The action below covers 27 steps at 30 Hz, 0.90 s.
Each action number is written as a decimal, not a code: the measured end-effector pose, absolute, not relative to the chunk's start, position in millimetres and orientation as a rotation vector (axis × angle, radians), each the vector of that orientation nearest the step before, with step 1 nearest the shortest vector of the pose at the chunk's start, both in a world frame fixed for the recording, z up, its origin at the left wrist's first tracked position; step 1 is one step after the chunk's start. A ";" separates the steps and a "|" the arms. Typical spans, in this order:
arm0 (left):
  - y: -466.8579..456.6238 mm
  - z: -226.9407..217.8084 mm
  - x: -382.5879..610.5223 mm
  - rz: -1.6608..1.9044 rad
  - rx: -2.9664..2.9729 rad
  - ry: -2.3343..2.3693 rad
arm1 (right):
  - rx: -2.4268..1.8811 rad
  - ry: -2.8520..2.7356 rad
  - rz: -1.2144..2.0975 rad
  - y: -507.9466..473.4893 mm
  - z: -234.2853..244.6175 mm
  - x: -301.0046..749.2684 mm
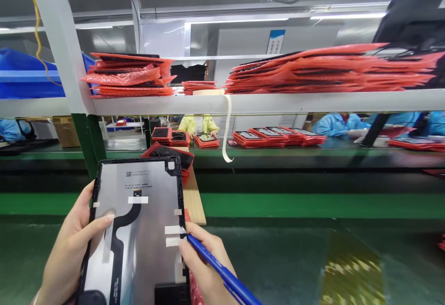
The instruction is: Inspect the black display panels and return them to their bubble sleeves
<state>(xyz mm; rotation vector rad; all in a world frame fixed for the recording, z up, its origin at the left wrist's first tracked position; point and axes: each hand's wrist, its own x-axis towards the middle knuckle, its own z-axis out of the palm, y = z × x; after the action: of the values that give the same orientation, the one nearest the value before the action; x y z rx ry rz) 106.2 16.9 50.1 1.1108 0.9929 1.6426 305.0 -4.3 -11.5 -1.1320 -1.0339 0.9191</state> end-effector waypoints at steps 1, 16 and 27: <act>14.7 49.2 107.5 1.647 1.113 1.017 | -1.155 -1.085 0.894 -3.2 -8.8 302.8; 15.4 42.2 102.8 1.571 1.157 1.011 | -1.143 -1.138 0.783 -6.2 9.7 301.6; 23.4 48.0 104.6 1.559 1.148 1.003 | -1.265 -1.212 0.567 -3.2 -4.8 313.3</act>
<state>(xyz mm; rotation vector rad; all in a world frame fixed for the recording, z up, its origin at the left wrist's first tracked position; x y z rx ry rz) 104.6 23.4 48.0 1.1480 1.0029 1.5588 313.3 -3.2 -4.8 -1.2649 -1.2117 0.5671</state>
